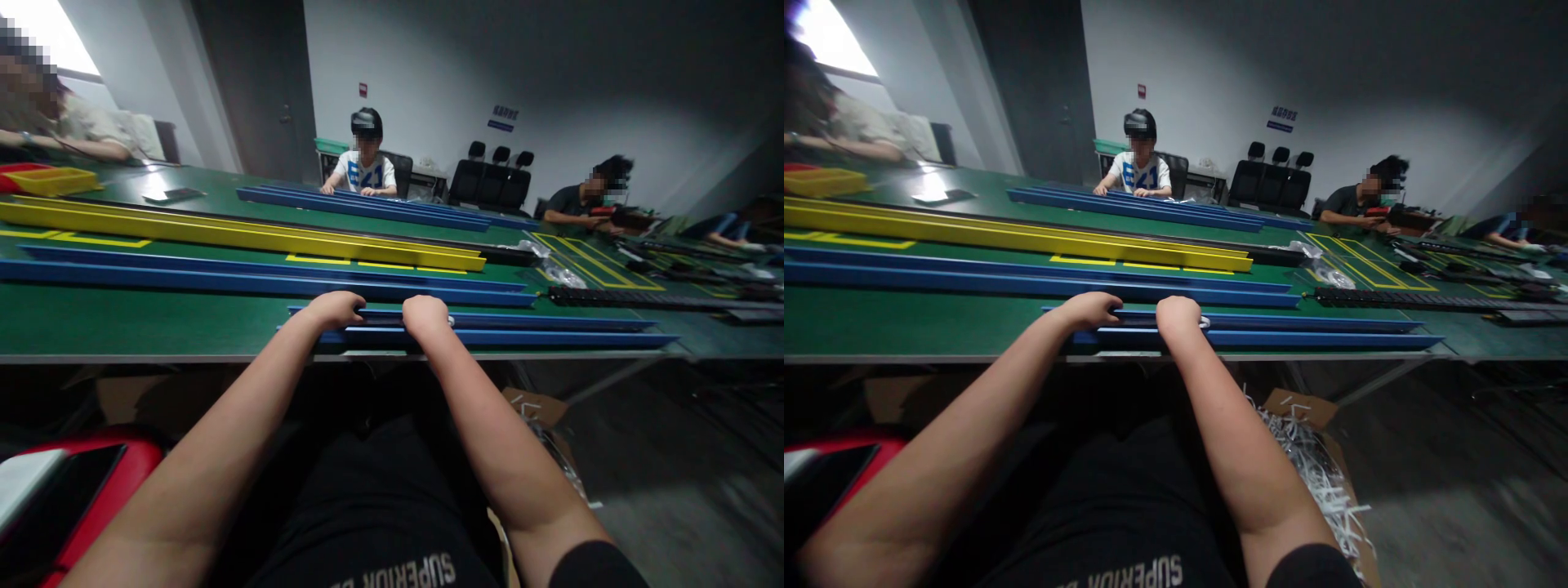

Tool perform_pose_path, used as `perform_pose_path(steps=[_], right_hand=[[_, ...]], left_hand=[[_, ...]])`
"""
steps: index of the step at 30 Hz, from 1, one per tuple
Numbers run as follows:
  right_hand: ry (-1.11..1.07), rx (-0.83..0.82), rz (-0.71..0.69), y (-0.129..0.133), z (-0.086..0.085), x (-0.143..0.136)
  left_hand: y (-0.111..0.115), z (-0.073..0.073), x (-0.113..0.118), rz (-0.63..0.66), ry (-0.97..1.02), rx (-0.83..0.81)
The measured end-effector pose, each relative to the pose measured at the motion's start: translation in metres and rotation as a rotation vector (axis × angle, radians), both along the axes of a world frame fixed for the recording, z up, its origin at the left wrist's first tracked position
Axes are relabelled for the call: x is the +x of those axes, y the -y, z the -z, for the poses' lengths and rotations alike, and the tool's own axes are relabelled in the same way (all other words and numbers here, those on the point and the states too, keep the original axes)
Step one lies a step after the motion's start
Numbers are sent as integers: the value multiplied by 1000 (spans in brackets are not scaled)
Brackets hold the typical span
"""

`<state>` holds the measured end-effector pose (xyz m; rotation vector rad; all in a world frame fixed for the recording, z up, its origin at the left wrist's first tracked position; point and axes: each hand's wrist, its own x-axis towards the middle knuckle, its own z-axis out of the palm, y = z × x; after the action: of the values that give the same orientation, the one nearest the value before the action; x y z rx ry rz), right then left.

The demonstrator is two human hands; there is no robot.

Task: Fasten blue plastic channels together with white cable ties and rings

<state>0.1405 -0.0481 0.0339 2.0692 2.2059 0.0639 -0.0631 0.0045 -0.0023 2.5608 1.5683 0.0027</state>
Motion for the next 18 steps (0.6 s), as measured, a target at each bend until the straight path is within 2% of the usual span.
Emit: perform_pose_path(steps=[9, 18], right_hand=[[1, -22, 3, -2, 0, -1], [12, -65, 23, -9, 0, -6]], left_hand=[[-1, -2, 3, -17, -10, -32], [-9, -6, 19, 27, -27, -67]])
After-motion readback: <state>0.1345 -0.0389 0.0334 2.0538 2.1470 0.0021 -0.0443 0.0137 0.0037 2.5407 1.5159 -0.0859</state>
